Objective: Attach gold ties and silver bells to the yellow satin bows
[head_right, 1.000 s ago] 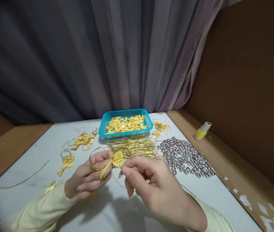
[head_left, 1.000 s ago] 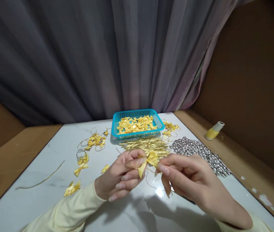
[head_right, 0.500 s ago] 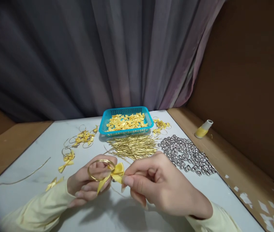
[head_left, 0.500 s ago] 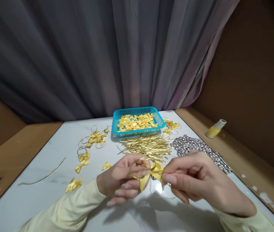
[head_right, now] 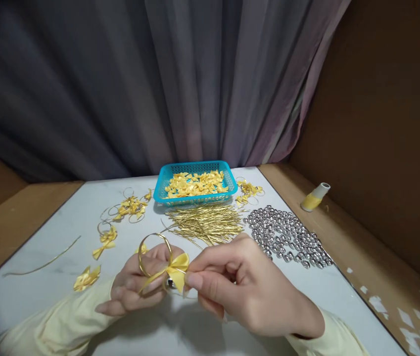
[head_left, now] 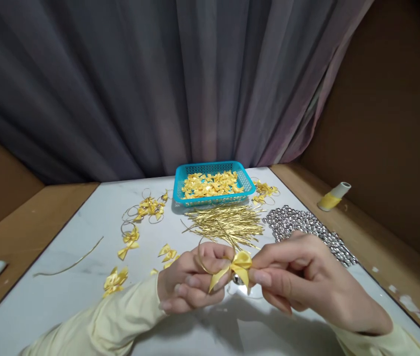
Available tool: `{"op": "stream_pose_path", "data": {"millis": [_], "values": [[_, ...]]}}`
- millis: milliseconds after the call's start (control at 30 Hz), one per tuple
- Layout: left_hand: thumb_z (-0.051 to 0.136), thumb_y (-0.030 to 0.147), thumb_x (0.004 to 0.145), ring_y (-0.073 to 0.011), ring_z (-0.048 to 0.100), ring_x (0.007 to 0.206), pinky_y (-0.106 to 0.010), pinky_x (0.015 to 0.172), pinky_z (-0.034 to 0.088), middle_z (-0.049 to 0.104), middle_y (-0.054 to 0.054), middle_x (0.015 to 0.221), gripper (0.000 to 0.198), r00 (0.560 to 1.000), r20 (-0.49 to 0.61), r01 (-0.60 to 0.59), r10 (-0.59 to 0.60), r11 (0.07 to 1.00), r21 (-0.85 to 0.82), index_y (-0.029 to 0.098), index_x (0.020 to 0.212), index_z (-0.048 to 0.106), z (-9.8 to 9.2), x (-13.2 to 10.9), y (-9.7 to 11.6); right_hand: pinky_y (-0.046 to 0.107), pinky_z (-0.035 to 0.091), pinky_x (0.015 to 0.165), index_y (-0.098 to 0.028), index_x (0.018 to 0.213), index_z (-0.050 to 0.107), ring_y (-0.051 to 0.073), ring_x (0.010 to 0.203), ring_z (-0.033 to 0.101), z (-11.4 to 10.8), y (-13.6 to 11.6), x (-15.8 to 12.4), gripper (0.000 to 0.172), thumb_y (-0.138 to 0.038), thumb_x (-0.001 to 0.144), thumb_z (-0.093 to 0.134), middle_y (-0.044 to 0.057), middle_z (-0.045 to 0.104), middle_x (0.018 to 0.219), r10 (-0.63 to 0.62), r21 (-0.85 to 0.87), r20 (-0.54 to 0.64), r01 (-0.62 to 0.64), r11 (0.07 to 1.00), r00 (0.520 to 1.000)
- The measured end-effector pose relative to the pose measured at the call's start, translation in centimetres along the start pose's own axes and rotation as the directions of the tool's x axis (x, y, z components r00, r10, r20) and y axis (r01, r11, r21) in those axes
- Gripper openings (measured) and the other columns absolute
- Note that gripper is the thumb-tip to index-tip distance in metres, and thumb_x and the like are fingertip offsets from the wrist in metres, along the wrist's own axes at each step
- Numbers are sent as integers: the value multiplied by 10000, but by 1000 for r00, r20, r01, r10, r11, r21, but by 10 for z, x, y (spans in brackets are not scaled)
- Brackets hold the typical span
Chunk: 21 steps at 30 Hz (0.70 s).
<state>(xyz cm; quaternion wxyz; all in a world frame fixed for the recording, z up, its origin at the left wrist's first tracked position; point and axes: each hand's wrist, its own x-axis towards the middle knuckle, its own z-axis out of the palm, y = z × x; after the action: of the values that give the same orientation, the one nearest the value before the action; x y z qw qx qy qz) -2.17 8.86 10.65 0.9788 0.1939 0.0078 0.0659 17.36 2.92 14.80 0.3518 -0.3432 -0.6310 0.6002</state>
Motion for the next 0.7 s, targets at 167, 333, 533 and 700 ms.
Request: {"op": "stream_pose_path", "data": {"millis": [167,333,533,700], "values": [[509,128,817,-8,217,294,-114,237,420,389,48,452,106,1000,-13,26,-26,999,19,92,847,604,4,0,0,144,220,338,-86,692,601,21,362,301,0,-3,-2,211,-242,826,553,-28,431,439,1,-34,-2,-1,999,1000],[488,123,822,-11,225,293,-132,238,428,384,47,440,144,997,-41,68,-67,997,26,97,888,614,6,0,3,157,218,339,-91,698,613,32,364,311,0,-4,-5,217,-250,831,547,-29,420,434,-3,-59,7,3,998,1000],[517,118,788,-23,241,280,-139,206,403,367,46,414,164,988,-42,145,-147,988,-45,98,890,644,8,4,1,147,236,347,-74,714,638,27,373,323,0,-3,-3,245,-253,844,532,-25,420,445,-31,-75,39,34,997,999],[525,111,774,-15,222,260,-129,190,379,368,51,398,155,989,-74,125,-127,991,-41,82,863,649,8,6,-3,153,239,352,-70,737,645,32,373,326,0,-3,-2,255,-264,849,524,-30,416,442,-38,-118,40,42,992,998]]}}
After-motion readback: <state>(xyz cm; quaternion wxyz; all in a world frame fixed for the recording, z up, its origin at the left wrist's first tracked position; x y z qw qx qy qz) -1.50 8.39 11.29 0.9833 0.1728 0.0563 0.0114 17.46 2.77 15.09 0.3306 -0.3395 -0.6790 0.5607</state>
